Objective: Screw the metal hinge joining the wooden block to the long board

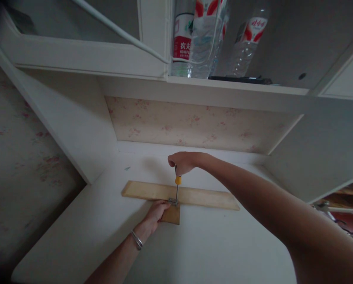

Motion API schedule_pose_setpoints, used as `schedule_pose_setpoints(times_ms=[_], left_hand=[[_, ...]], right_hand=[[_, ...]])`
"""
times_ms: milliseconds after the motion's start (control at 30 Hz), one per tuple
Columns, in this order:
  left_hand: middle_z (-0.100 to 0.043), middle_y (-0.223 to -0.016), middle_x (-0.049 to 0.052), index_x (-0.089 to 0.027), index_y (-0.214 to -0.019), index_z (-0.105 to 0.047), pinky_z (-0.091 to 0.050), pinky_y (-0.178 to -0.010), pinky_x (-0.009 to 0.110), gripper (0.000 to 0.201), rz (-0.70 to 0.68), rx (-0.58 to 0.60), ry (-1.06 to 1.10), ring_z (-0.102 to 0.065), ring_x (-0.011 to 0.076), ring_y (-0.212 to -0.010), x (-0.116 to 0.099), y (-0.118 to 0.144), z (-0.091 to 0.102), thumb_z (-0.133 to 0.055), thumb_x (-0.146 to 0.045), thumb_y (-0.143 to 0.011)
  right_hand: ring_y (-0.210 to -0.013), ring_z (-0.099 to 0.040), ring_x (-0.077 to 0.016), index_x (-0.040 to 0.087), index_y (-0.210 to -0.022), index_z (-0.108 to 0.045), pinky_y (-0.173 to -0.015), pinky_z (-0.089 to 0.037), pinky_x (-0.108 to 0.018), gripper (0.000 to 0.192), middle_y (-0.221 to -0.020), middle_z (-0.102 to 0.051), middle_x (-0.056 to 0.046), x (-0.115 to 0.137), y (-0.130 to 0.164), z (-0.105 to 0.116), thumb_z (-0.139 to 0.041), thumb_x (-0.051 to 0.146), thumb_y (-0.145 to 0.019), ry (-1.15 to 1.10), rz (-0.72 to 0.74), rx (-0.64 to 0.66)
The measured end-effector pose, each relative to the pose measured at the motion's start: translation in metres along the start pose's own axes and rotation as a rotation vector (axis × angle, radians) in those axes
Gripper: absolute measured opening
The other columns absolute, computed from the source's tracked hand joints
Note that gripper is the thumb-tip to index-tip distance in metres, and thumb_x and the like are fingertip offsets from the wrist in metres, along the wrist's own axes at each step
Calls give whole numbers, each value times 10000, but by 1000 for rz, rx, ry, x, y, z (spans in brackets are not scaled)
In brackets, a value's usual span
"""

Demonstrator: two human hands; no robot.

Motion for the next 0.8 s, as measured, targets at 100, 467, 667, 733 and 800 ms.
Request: schedule_pose_setpoints(times_ms=[100,467,667,733,800], left_hand=[[-677,-772,66,-133,-761,-659,-408,-558,253,161,-23,20,-2,-606,193,-679,2,-4,-1,-620,-253,-661],[-580,-590,-7,-144,-795,-654,-267,-417,214,195,-28,42,-303,-458,107,-447,-6,4,-4,-566,-317,-777],[-660,-794,62,-136,-829,-644,-412,-607,248,265,-275,-40,-941,-603,174,-713,-45,17,2,-475,-334,-880],[-660,-833,75,-146,-821,-638,-427,-692,277,261,-401,-63,-1206,-610,199,-791,-64,28,-3,-470,-332,-895],[-644,-880,73,-160,-860,-616,-434,-737,296,227,-553,-72,-1397,-603,210,-846,-84,43,-13,-442,-296,-915]], right_hand=[[-769,-558,-171,186,-899,-581,-577,-371,-233,297,-923,-628,-57,8,5,0,-584,118,-610,-9,135,12],[-709,-540,-138,194,-740,-573,-616,-367,-222,328,-811,-622,-15,-18,45,15,-448,-18,-523,-160,191,-232],[-697,-507,-137,206,-687,-521,-632,-371,-245,183,-808,-563,15,-61,97,-24,-577,78,-570,-489,27,-459],[-729,-507,-142,209,-688,-499,-664,-386,-259,154,-830,-544,16,-76,119,-53,-621,143,-621,-721,-25,-540],[-738,-496,-142,209,-691,-485,-662,-389,-264,187,-844,-530,16,-91,139,-90,-664,195,-643,-967,-84,-630]])
Point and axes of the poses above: each hand's wrist, its own y-axis away from the middle knuckle, its own z-axis out of the back of the hand, x = y × z, the point moved 10 cm from there along -y, towards the middle knuckle
